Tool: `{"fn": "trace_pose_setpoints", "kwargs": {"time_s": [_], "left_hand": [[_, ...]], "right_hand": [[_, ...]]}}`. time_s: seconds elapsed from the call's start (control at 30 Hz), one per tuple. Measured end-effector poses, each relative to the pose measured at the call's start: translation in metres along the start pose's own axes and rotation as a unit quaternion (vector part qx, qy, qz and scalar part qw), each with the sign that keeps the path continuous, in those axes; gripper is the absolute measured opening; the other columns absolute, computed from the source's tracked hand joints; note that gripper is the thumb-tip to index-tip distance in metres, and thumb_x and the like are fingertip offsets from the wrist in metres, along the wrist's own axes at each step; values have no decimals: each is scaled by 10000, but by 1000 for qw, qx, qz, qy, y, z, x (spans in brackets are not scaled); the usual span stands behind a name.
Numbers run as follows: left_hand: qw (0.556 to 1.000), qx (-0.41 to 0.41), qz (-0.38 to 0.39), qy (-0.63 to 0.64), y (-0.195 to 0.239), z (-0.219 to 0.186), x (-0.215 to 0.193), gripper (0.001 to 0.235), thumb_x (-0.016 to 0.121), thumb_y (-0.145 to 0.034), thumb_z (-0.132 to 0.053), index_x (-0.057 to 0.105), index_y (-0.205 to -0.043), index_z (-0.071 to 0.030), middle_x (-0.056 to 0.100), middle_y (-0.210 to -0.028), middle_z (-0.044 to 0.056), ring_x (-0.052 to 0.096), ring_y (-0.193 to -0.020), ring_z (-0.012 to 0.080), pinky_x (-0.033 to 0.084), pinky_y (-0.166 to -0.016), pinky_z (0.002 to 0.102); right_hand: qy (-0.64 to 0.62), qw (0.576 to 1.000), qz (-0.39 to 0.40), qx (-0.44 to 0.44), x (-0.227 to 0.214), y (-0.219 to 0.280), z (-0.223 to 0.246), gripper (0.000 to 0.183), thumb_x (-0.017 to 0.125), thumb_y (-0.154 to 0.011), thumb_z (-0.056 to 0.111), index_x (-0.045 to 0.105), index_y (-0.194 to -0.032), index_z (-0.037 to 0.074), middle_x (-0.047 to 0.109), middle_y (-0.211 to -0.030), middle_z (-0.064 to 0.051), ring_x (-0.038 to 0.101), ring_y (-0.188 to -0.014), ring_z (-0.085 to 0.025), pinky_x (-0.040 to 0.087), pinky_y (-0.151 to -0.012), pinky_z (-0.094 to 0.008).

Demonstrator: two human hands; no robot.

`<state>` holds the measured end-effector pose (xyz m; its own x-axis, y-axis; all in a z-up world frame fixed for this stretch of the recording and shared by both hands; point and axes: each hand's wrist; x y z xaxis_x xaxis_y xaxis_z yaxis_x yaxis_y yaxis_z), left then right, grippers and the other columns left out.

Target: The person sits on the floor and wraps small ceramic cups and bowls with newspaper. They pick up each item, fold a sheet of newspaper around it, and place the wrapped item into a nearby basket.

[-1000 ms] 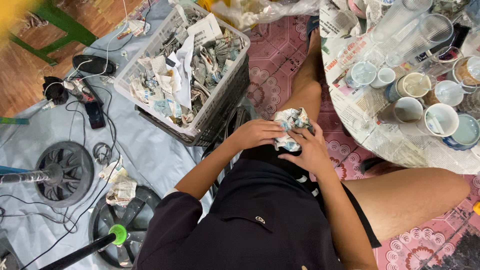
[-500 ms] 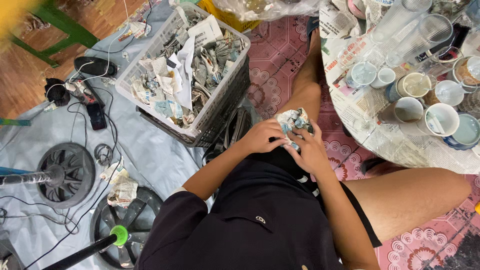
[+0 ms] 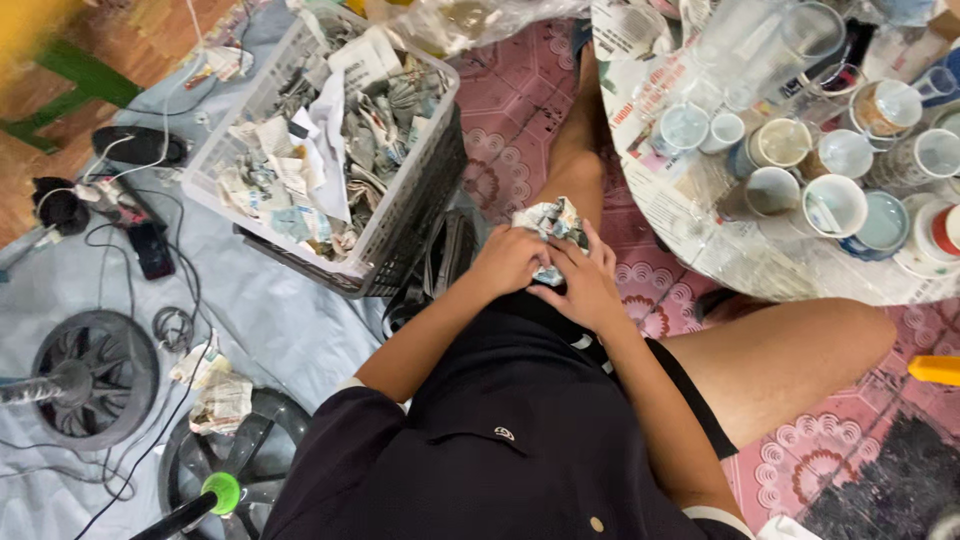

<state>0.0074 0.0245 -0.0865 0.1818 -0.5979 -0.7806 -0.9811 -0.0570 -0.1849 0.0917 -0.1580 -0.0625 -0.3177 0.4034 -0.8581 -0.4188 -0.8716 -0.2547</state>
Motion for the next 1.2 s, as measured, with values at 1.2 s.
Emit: {"fn": "trace_pose_setpoints", "kwargs": {"time_s": [1.2], "left_hand": [[962, 152, -215, 74, -232, 19, -117, 195, 848, -823, -162, 703, -929, -87, 693, -917, 86, 657, -941, 337, 430, -1046, 495]], "right_hand": [[-307, 943, -131, 12, -143, -17, -47, 573, 650, -980, 254, 444, -1463, 26, 438, -1544, -200, 461, -1446, -365, 381, -1204, -463]]}}
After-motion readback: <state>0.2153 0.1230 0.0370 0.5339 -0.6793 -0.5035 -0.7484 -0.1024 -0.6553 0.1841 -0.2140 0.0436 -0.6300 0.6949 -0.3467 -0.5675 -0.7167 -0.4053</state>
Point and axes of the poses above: each hand's wrist, its own y-axis away from the middle knuckle, its own x-axis out of the palm, z = x × y
